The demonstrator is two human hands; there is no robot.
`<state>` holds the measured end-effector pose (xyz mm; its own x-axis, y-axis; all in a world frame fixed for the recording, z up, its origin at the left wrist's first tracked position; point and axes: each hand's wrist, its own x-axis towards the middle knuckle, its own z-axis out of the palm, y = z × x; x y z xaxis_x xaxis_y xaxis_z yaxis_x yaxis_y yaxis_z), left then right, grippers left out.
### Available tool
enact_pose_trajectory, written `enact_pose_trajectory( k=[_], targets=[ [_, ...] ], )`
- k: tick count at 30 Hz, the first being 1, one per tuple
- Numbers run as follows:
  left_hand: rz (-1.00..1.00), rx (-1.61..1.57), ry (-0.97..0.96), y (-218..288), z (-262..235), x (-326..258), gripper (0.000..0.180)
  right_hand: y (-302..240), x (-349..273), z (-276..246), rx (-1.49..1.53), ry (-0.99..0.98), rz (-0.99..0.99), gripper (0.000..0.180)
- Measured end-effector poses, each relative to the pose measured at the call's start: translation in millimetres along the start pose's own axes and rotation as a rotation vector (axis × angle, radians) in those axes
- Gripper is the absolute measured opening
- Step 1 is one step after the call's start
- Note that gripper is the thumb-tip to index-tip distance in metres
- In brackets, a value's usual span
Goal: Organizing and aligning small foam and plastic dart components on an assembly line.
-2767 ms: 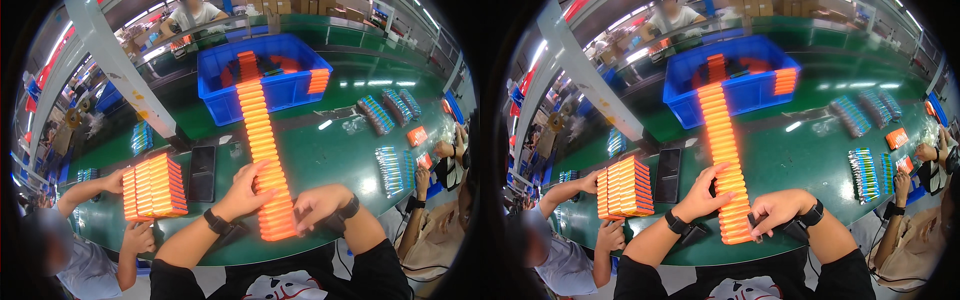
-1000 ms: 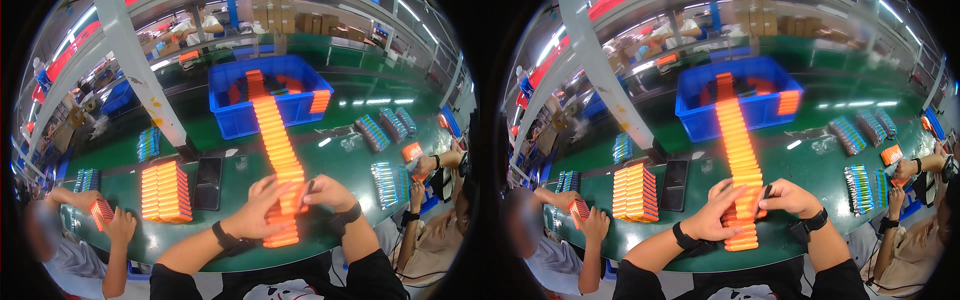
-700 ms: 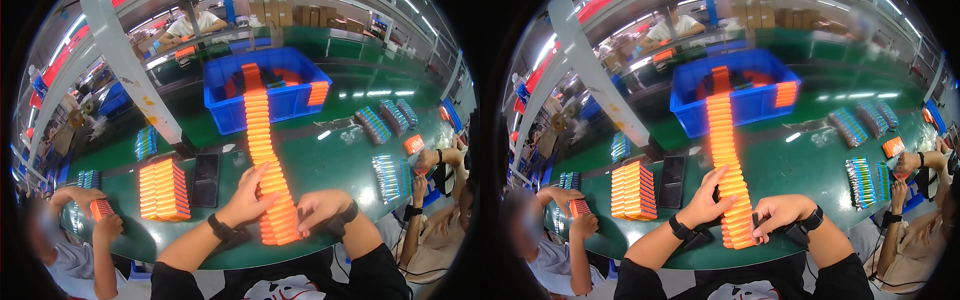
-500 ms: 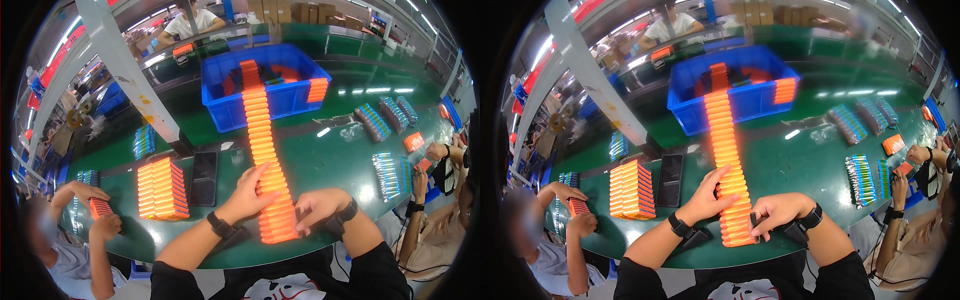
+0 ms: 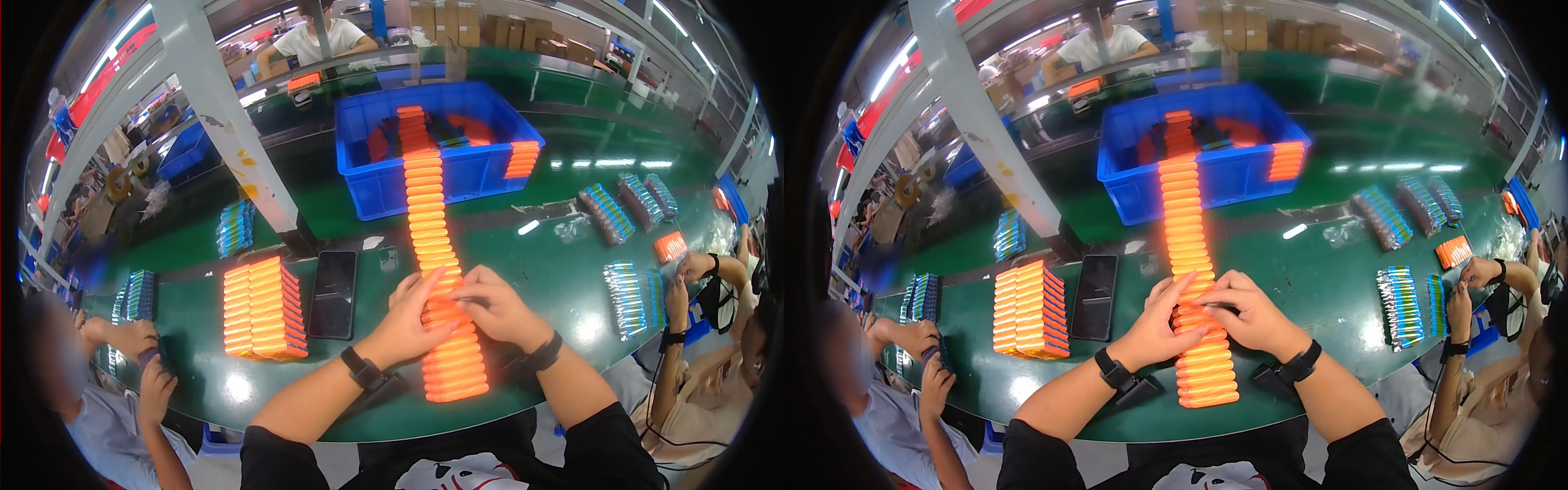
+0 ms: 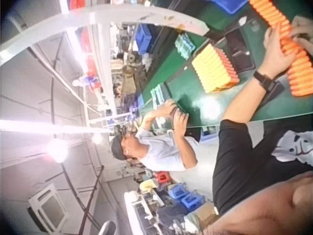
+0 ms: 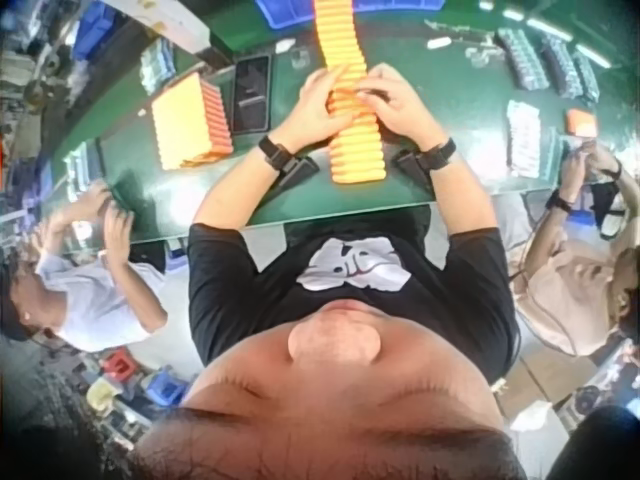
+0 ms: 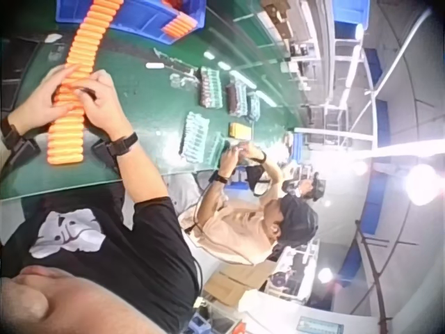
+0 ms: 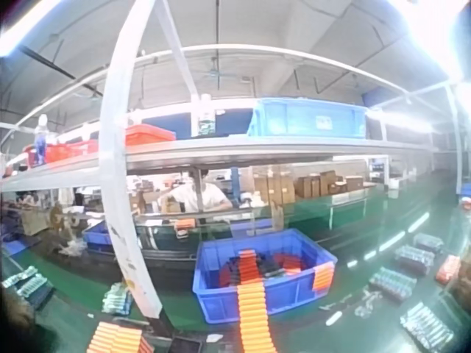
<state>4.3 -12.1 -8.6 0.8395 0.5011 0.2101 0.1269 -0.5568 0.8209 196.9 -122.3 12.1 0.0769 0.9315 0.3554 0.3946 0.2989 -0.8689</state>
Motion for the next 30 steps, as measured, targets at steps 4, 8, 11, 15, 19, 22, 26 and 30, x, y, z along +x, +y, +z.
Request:
enact_pose_trajectory(
  k=[4,8,11,15,19,22,26,30],
  targets=[
    [0.013,0.09,-0.001,1.7,-2.6,-1.0,0.088,-4.4,1.7,2.4,-0.234,-0.037,-0.037,0.026],
    [-0.005,0.053,0.01,-0.1,-2.3,-0.2,0.088,-4.4,0.6,-5.5,-0.321,-0.056,-0.035,0.027],
    [0.012,0.059,0.023,-3.6,-2.5,-2.2,0.088,-4.8,2.7,-1.7,-0.318,-0.053,-0.064,0.025],
    [0.098,0.107,0.034,-3.1,3.5,1.2,0.093,2.6,0.7,3.9,-0.39,-0.011,-0.143,0.023],
    [0.06,0.094,0.037,-4.2,8.8,-0.6,0.095,-13.3,-2.9,2.0,-0.397,-0.005,-0.086,0.023],
    [0.009,0.051,0.03,-2.8,6.4,-1.9,0.096,-15.9,-4.3,0.0,-0.402,0.034,-0.059,0.021],
    [0.001,0.081,0.027,-6.3,5.1,-1.9,0.096,-15.9,-1.4,-1.3,-0.379,0.028,-0.04,0.019],
    [-0.023,0.072,0.016,-7.2,4.5,-1.4,0.097,-20.9,-0.7,-4.5,-0.411,0.037,-0.05,0.017]
  ],
)
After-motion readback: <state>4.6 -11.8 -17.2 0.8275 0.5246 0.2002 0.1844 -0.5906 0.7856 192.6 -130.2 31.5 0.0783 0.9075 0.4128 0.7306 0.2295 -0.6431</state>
